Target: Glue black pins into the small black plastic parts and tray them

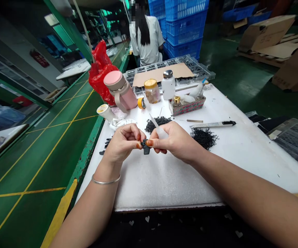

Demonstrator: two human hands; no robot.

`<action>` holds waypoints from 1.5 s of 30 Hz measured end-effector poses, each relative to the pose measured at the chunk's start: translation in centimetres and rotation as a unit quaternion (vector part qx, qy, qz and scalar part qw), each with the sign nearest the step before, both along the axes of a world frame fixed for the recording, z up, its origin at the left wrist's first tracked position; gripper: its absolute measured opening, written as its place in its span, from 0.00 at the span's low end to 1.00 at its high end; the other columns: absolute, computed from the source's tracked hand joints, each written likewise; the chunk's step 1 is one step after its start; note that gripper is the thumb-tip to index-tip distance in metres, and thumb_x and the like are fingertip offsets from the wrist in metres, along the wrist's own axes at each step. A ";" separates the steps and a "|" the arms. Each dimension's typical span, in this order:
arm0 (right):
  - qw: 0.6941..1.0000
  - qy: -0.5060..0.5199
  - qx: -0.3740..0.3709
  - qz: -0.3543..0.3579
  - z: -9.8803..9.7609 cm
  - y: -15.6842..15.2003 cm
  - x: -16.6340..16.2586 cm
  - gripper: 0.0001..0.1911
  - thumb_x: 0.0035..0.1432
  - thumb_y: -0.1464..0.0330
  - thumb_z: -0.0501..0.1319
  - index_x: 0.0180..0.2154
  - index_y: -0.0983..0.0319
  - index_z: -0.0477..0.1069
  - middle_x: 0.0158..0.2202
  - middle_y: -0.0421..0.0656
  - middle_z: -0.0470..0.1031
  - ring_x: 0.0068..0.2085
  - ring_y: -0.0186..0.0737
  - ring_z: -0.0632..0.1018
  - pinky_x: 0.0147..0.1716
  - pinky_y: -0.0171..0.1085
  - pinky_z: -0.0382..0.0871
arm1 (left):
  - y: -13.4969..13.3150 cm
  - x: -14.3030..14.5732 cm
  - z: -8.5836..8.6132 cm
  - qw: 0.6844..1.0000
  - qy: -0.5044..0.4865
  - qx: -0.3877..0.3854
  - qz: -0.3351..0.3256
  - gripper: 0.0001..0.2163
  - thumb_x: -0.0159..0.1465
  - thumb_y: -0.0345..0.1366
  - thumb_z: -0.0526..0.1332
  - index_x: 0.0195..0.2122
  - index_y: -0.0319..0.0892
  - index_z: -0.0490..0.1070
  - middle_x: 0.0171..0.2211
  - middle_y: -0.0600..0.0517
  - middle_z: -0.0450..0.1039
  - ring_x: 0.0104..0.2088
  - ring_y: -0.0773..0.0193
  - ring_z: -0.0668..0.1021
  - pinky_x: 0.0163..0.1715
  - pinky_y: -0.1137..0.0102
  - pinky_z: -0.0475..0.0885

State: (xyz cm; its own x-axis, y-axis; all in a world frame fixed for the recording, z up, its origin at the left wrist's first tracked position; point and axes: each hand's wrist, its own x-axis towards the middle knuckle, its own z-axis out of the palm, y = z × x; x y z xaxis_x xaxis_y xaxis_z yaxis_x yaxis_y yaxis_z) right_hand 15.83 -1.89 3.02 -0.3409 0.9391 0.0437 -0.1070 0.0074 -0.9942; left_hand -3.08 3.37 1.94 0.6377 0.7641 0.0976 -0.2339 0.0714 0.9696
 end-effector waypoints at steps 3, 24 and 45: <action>0.996 -0.010 0.040 -0.075 0.0 -0.1 -0.2 0.12 0.51 0.64 0.68 0.25 0.66 0.73 0.21 0.40 0.71 0.22 0.30 0.68 0.21 0.30 0.60 | -0.2 0.3 0.2 0.998 -0.014 0.007 0.054 0.10 0.51 0.30 0.71 0.33 0.39 0.73 0.29 0.51 0.75 0.28 0.68 0.77 0.29 0.75 0.74; 0.960 -0.160 0.167 -0.156 0.3 -1.0 -1.1 0.06 0.54 0.74 0.62 0.26 0.63 0.75 0.23 0.39 0.73 0.25 0.32 0.71 0.24 0.30 0.63 | -2.0 0.7 1.8 0.985 0.023 0.053 0.162 0.10 0.51 0.30 0.71 0.34 0.37 0.74 0.24 0.50 0.76 0.23 0.64 0.78 0.22 0.76 0.74; 0.975 -0.106 0.121 -0.152 -0.3 -0.3 -1.0 0.15 0.53 0.59 0.66 0.25 0.64 0.73 0.21 0.40 0.71 0.24 0.33 0.69 0.24 0.32 0.62 | -2.8 1.1 1.2 0.961 0.056 0.134 0.236 0.07 0.52 0.30 0.70 0.33 0.40 0.77 0.26 0.52 0.76 0.25 0.66 0.77 0.25 0.75 0.75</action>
State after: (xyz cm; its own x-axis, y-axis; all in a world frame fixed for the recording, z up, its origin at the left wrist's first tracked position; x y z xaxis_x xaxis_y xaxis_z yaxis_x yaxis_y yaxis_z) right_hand 14.81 -2.18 2.76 -0.0730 0.9691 0.2357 0.1455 0.2442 -0.9588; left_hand -1.95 0.60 3.14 0.2446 0.9276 0.2825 -0.0713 -0.2734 0.9593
